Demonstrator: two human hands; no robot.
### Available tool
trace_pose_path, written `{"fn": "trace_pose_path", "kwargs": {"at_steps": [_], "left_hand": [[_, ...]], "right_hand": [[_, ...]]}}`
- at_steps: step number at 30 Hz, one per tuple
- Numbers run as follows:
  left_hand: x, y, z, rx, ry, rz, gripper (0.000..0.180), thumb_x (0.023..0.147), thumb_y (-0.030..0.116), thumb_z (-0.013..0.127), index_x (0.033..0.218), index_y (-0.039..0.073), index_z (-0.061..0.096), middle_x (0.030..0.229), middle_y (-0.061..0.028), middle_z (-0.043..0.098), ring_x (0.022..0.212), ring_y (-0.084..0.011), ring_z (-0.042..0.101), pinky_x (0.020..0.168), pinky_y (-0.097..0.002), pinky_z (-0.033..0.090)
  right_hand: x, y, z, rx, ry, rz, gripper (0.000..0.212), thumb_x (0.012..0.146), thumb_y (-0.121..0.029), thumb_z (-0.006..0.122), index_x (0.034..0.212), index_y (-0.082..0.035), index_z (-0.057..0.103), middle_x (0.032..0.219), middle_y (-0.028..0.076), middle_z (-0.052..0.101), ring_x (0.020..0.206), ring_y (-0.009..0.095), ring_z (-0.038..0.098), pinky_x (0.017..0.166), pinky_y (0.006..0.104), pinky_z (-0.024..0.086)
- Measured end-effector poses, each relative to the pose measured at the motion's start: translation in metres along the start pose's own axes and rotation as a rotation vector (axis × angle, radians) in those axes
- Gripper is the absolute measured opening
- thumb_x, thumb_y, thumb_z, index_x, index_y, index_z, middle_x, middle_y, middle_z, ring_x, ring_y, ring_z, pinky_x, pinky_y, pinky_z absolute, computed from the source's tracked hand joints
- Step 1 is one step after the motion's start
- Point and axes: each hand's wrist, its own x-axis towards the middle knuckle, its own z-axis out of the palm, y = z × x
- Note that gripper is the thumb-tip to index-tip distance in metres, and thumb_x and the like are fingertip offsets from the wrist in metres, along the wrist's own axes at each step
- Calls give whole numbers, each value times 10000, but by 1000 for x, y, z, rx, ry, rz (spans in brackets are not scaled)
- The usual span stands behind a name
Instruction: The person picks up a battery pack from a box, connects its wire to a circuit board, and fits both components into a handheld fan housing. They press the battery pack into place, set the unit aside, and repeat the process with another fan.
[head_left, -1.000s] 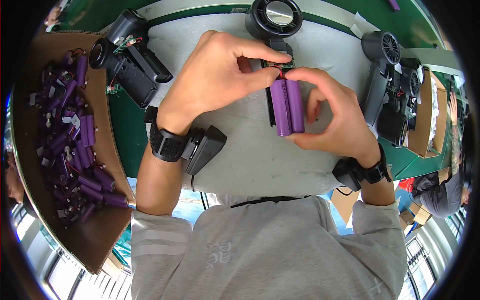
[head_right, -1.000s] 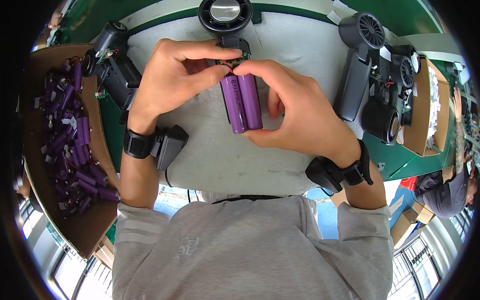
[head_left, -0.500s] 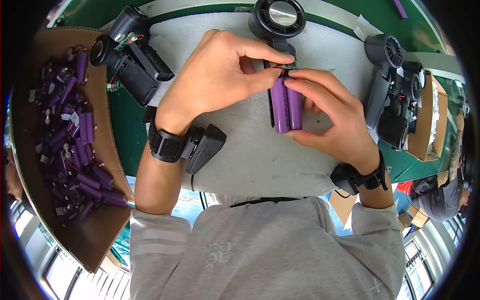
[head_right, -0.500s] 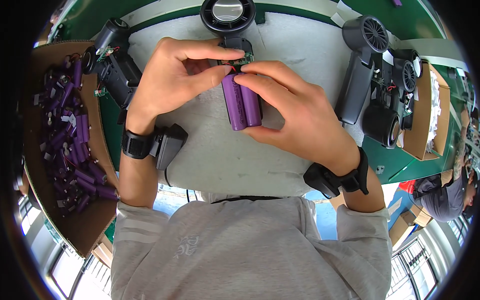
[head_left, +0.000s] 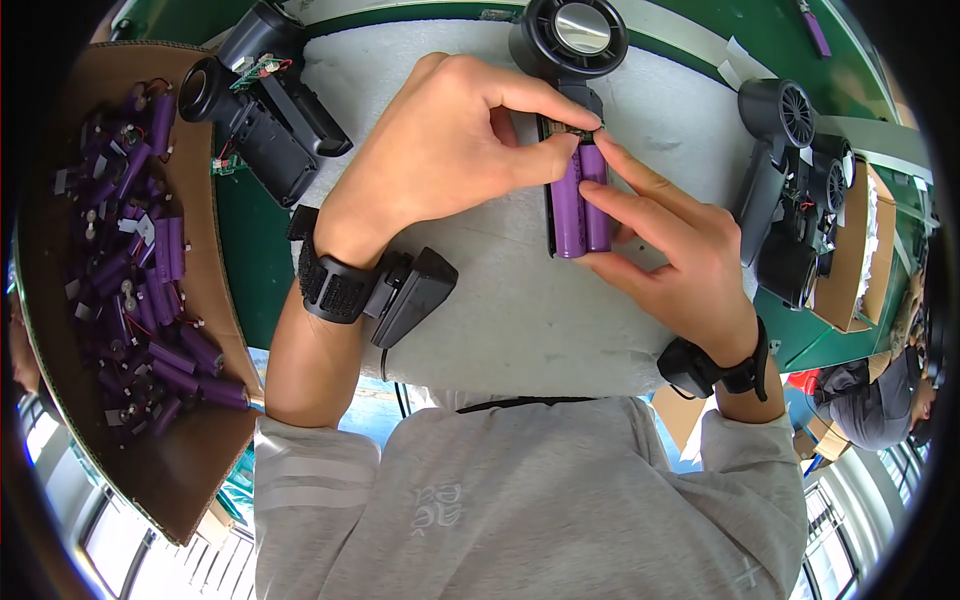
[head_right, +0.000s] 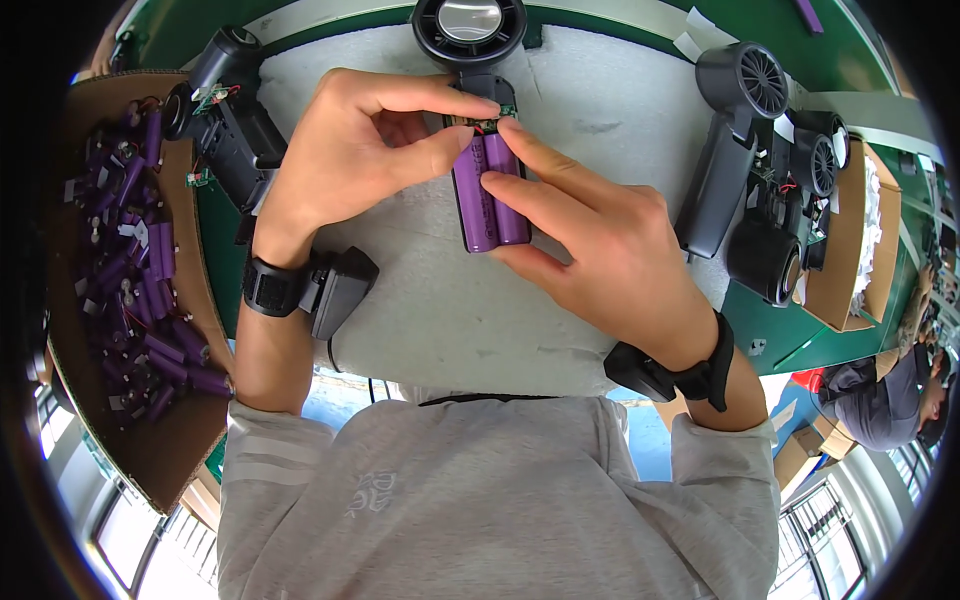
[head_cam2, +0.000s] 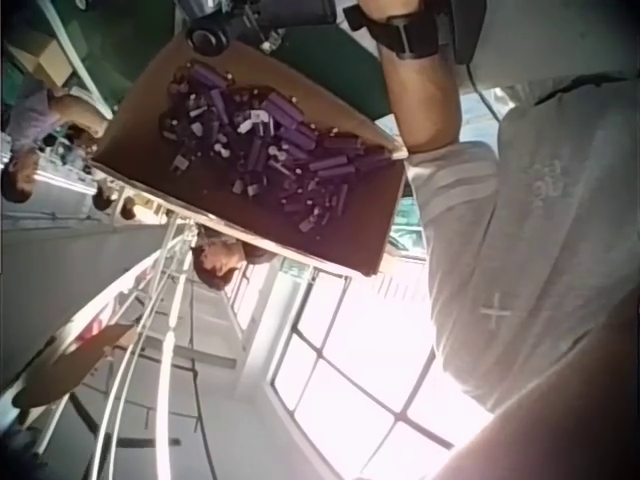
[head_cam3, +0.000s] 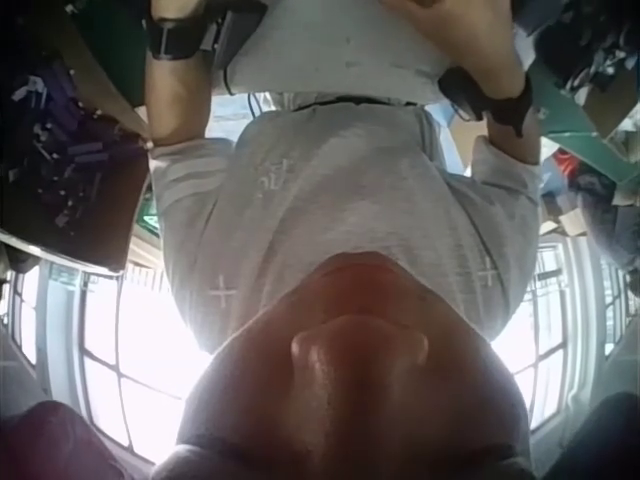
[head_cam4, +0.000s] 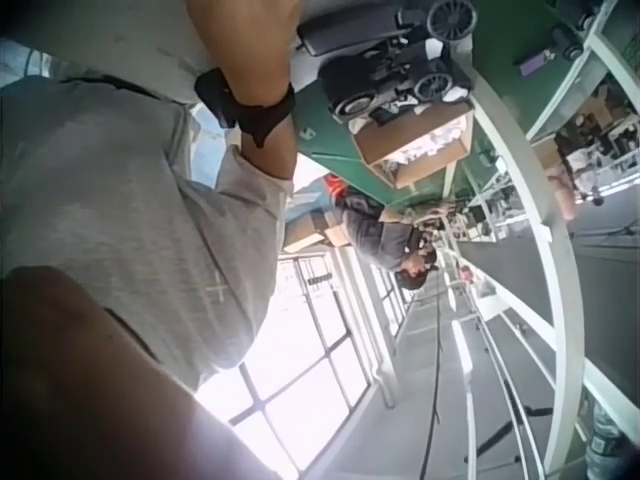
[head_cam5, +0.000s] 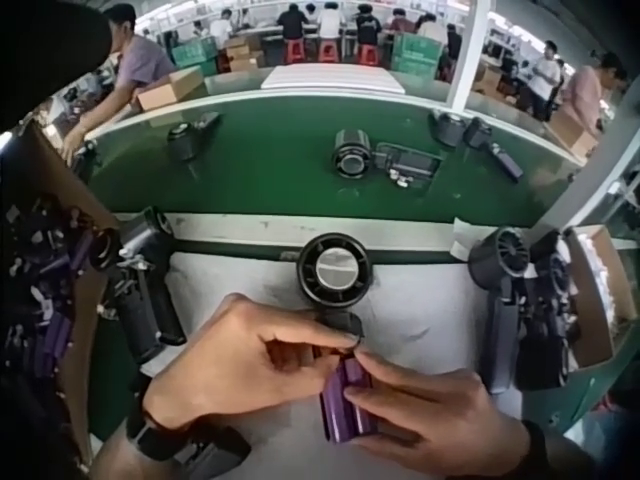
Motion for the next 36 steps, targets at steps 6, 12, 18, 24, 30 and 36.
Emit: {"fn": "trace_pose_path", "kwargs": {"at_steps": [6, 12, 18, 24, 30, 36], "left_hand": [[-1, 4, -3, 80, -76, -20, 222, 806, 8, 698, 1016, 62, 745, 725, -4, 664, 619, -17, 555, 544, -181, 439], [0, 4, -6, 49, -115, -27, 254, 796, 14, 737, 1045, 66, 738, 773, -9, 681, 644, -26, 576, 565, -189, 459], [-2, -2, -5, -94, -75, -69, 328, 682, 176, 836, 994, 114, 758, 690, -47, 658, 570, -96, 533, 546, -254, 437], [-2, -2, -2, -155, -93, -131, 361, 658, 166, 857, 1002, 117, 757, 682, -34, 643, 567, -94, 516, 542, -257, 426], [-1, 6, -6, -70, -164, -155, 362, 739, 24, 804, 1088, 49, 714, 823, -9, 688, 672, -33, 581, 575, -200, 453], [2, 5, -5, -64, -122, -167, 372, 722, 12, 807, 1081, 55, 719, 813, 0, 681, 641, -24, 534, 558, -195, 426]], "right_hand": [[0, 1, 2, -33, 15, -54, 426, 633, -28, 837, 1031, -21, 687, 1287, 180, 596, 788, 205, 707, 641, 277, 590], [3, 0, 2, 2, 29, -27, 389, 617, -25, 845, 959, -26, 660, 1263, 141, 592, 820, 190, 680, 634, 272, 561], [7, -4, 4, 133, 72, 55, 502, 595, 7, 840, 1039, -41, 610, 1332, 134, 512, 905, 184, 654, 617, 266, 552], [11, -6, -2, 170, 11, 145, 589, 591, 54, 816, 1124, -44, 585, 1351, 134, 483, 882, 175, 651, 638, 279, 573], [19, -7, -6, 187, -37, 195, 665, 577, 107, 780, 1186, -64, 575, 1341, 112, 480, 868, 166, 651, 659, 289, 591], [26, -11, -7, 192, -67, 248, 693, 576, 117, 771, 1215, -78, 586, 1340, 97, 461, 866, 165, 644, 664, 287, 589]]}}
